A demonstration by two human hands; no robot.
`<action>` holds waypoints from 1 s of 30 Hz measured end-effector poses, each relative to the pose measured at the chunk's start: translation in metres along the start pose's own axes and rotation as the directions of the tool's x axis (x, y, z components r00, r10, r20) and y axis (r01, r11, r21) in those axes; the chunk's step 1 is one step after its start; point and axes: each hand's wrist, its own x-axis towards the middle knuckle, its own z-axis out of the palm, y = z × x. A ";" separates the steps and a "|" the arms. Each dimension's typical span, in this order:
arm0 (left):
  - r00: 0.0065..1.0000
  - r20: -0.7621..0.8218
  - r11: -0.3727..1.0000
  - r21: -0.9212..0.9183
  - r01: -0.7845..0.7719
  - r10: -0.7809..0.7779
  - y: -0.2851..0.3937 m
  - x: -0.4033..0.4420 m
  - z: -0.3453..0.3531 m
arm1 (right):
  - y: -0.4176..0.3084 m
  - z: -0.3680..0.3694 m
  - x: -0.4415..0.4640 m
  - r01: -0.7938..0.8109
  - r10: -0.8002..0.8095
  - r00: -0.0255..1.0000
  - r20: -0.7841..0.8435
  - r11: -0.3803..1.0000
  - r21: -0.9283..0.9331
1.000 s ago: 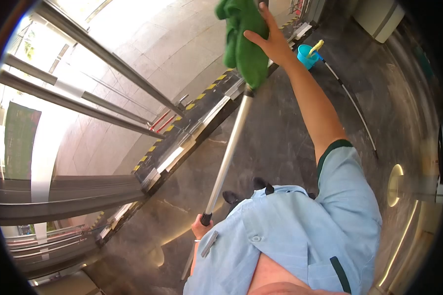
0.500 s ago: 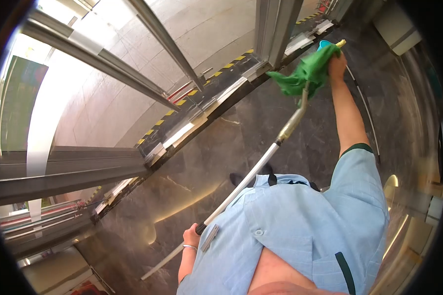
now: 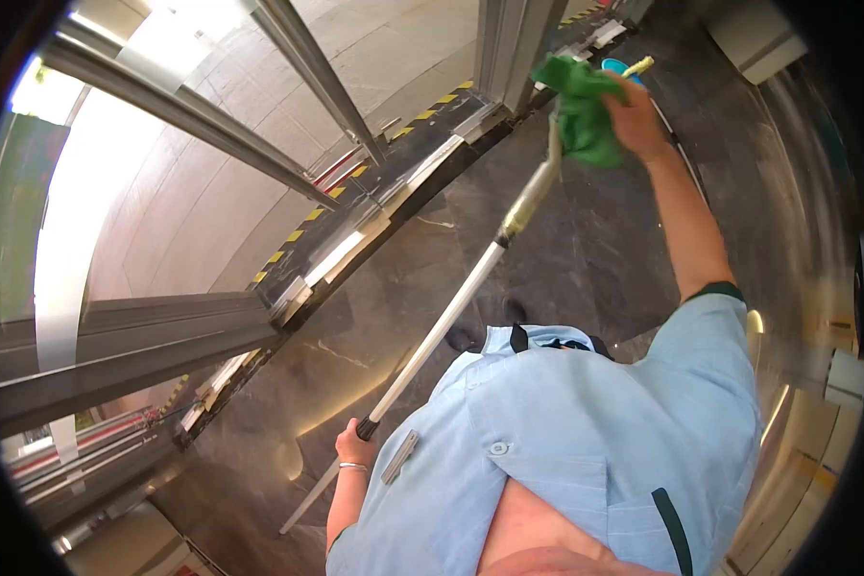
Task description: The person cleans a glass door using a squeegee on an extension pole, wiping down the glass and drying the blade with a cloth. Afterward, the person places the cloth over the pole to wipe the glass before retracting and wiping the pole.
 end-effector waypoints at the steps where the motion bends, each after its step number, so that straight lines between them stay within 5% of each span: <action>1: 1.000 0.007 1.000 0.007 -0.008 0.008 -0.002 -0.001 0.004 | 0.022 0.001 0.005 -0.011 0.011 1.000 -0.005 1.000 -0.004; 2: 0.999 -0.019 0.999 -0.011 -0.032 0.032 -0.008 -0.002 0.007 | 0.062 0.005 0.020 -0.106 0.075 0.993 -0.086 0.882 -0.459; 3: 0.997 -0.051 0.998 -0.032 -0.056 0.054 -0.015 -0.003 0.007 | 0.088 0.007 0.032 -0.203 0.092 0.979 -0.183 0.563 -0.802; 4: 0.999 -0.026 0.997 -0.069 -0.046 0.044 -0.018 -0.008 0.001 | 0.089 0.001 0.040 -0.484 0.362 0.761 -0.538 0.869 -0.099; 5: 0.999 -0.025 0.996 -0.073 -0.042 0.040 -0.028 -0.017 0.000 | 0.090 -0.009 0.047 -0.336 0.740 0.445 -0.504 0.660 0.672; 7: 0.994 0.109 0.987 -0.157 0.015 0.003 -0.044 -0.031 -0.009 | 0.103 -0.031 0.042 -0.331 0.850 -0.013 -0.527 0.494 0.804; 10: 0.999 0.033 0.967 -0.253 -0.009 0.018 -0.031 -0.043 -0.021 | 0.165 -0.034 -0.018 -0.782 0.719 0.295 -0.630 0.561 0.273; 11: 0.999 0.005 0.958 -0.284 -0.037 0.040 -0.021 -0.041 -0.020 | 0.208 -0.018 -0.042 -0.854 0.677 0.420 -0.604 0.520 -0.011; 13: 0.994 0.023 0.946 -0.311 -0.092 0.104 0.022 -0.020 -0.027 | 0.219 0.029 -0.097 -0.786 0.698 0.614 -0.368 0.584 -0.204; 15: 0.981 0.037 0.917 -0.363 -0.163 0.189 0.064 0.011 -0.022 | 0.160 0.094 -0.145 -0.773 0.743 0.626 -0.237 0.550 -0.317; 17: 0.937 -0.020 0.856 -0.399 -0.327 0.349 0.094 0.053 -0.001 | 0.084 0.150 -0.183 -0.771 0.844 0.520 0.133 0.530 -0.352; 18: 0.917 -0.043 0.808 -0.457 -0.371 0.396 0.120 0.071 0.002 | 0.053 0.170 -0.197 -0.755 0.798 0.384 0.465 0.561 -0.339; 20: 0.858 -0.020 0.741 -0.493 -0.455 0.513 0.170 0.107 0.003 | -0.011 0.206 -0.226 -0.825 0.587 0.313 0.747 0.557 -0.092; 21: 0.854 0.021 0.719 -0.550 -0.425 0.520 0.189 0.124 0.008 | -0.038 0.217 -0.230 -0.859 0.535 0.287 0.794 0.511 -0.034; 23: 0.838 0.247 0.582 -0.807 -0.100 0.487 0.231 0.145 0.009 | -0.061 0.237 -0.237 -0.958 0.385 0.282 0.879 0.160 0.237; 25: 0.763 0.510 0.670 -0.729 0.139 0.396 0.259 0.163 0.002 | -0.051 0.249 -0.237 -0.939 0.303 0.342 0.890 0.069 0.337; 26: 0.758 0.518 0.681 -0.720 0.137 0.395 0.256 0.176 0.021 | -0.043 0.253 -0.235 -0.907 0.225 0.405 0.886 -0.025 0.421; 27: 0.805 0.374 0.699 -0.712 -0.069 0.461 0.247 0.195 0.053 | -0.034 0.243 -0.219 -0.902 0.232 0.411 0.881 -0.034 0.430; 28: 0.815 0.222 0.691 -0.670 -0.271 0.535 0.247 0.211 0.073 | -0.022 0.222 -0.189 -0.955 0.203 0.293 0.934 0.103 0.277; 29: 0.811 0.229 0.694 -0.667 -0.271 0.538 0.260 0.216 0.072 | -0.002 0.209 -0.166 -0.965 0.190 0.159 0.969 0.239 0.112; 30: 0.873 0.224 0.829 -0.479 -0.288 0.433 0.278 0.219 0.062 | 0.031 0.212 -0.151 -0.868 0.178 0.258 0.950 0.473 0.147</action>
